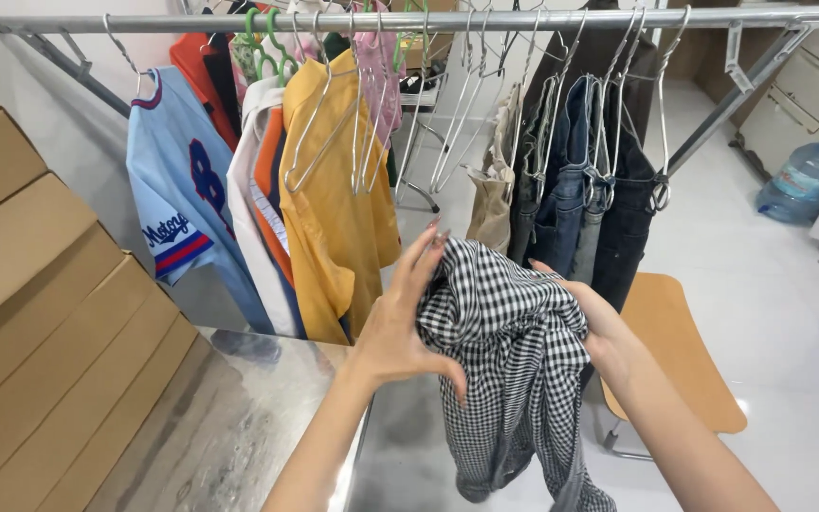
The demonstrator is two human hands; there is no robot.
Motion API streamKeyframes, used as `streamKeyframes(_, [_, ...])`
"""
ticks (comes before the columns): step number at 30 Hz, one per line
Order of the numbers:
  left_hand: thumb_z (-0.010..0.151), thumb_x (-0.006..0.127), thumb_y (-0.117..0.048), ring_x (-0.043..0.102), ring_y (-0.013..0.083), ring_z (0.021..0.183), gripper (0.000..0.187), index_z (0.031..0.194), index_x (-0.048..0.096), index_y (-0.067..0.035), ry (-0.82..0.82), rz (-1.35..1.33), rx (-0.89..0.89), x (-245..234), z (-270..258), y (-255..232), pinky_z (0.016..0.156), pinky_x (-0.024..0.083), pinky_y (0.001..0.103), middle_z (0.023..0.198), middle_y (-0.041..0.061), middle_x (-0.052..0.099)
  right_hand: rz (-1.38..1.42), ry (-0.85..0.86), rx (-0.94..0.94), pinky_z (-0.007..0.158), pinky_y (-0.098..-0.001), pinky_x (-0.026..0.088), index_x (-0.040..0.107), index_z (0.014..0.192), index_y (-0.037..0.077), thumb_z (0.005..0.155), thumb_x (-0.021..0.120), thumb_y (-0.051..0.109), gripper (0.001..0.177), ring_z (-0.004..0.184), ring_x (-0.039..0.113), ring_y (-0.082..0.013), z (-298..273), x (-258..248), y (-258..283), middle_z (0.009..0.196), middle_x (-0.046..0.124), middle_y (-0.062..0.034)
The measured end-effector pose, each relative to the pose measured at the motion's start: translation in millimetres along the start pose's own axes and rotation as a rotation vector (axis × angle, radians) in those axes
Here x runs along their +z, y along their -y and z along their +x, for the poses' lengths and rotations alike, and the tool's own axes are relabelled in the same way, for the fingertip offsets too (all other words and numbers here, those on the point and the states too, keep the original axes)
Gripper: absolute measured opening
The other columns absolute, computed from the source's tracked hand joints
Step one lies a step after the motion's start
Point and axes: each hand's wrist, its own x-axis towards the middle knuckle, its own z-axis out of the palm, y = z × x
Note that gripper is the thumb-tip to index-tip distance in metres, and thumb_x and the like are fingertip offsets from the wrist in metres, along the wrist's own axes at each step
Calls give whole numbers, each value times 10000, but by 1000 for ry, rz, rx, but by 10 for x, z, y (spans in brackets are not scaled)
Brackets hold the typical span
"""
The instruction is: Hanging various clothing items including jeans and shirts onto a metal rack using wire hangers.
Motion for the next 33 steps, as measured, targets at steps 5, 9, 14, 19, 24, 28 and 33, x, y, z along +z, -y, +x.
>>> streamKeyframes(5, [608, 913, -258, 525, 430, 1509, 766, 1325, 649, -203, -61, 308, 193, 178, 84, 76, 1230, 459, 546, 1656, 187, 468, -163, 89, -85, 823, -461, 677, 425, 1674, 165, 998, 543, -29, 713, 883, 796, -278, -428, 282, -51, 1047, 749, -203])
streamKeyframes(9, [760, 847, -122, 741, 185, 1004, 380, 1080, 672, -227, -68, 410, 4, 483, -72, 506, 917, 614, 318, 1023, -59, 673, -386, 92, -98, 822, -426, 640, 641, 1519, 138, 1024, 590, 152, 498, 965, 774, -284, -581, 303, -42, 1136, 760, -212])
streamKeyframes(14, [964, 804, -319, 743, 231, 948, 237, 1088, 712, -140, -251, -147, -623, 474, 126, 228, 831, 592, 388, 987, 85, 783, -453, 79, -291, 1090, -525, 502, 511, 1636, 127, 1034, 290, 682, 847, 1258, 658, -346, -612, 128, 32, 1404, 670, -237])
streamKeyframes(19, [902, 806, -446, 639, 319, 1327, 725, 1476, 634, -39, -357, -501, -1101, 513, 270, -89, 1083, 518, 497, 1412, 221, 683, -778, 185, -1074, 1287, -644, 173, 310, 1683, 65, 826, 579, 844, 1189, 1587, 293, -449, -885, 297, 42, 1702, 380, -246])
streamKeyframes(24, [986, 680, -525, 354, 414, 1584, 943, 1686, 283, -33, -252, -624, -1290, 526, 294, -216, 1251, 345, 567, 1668, 280, 354, -1480, 154, -1104, 1258, -683, 187, 553, 1574, 180, 651, 912, 717, 1126, 1569, 390, -397, -1064, 433, -69, 1566, 596, -98])
streamKeyframes(28, [1013, 594, -591, 249, 443, 1632, 984, 1715, 196, -27, -218, -677, -1269, 380, 476, -590, 1289, 273, 599, 1729, 298, 251, -1588, 38, -962, 1074, -476, 494, 684, 1327, 98, 855, 898, 378, 589, 1270, 683, -298, -897, 339, -96, 1261, 753, -66])
streamKeyframes(33, [796, 821, -719, 201, 496, 1621, 1307, 1737, 187, -71, 163, -466, -928, 379, 211, -85, 1301, 198, 645, 1751, 286, 246, -900, 61, -866, 675, -298, 540, 697, 1122, 77, 1007, 733, 68, 121, 732, 634, -147, -657, 181, 44, 771, 711, -53])
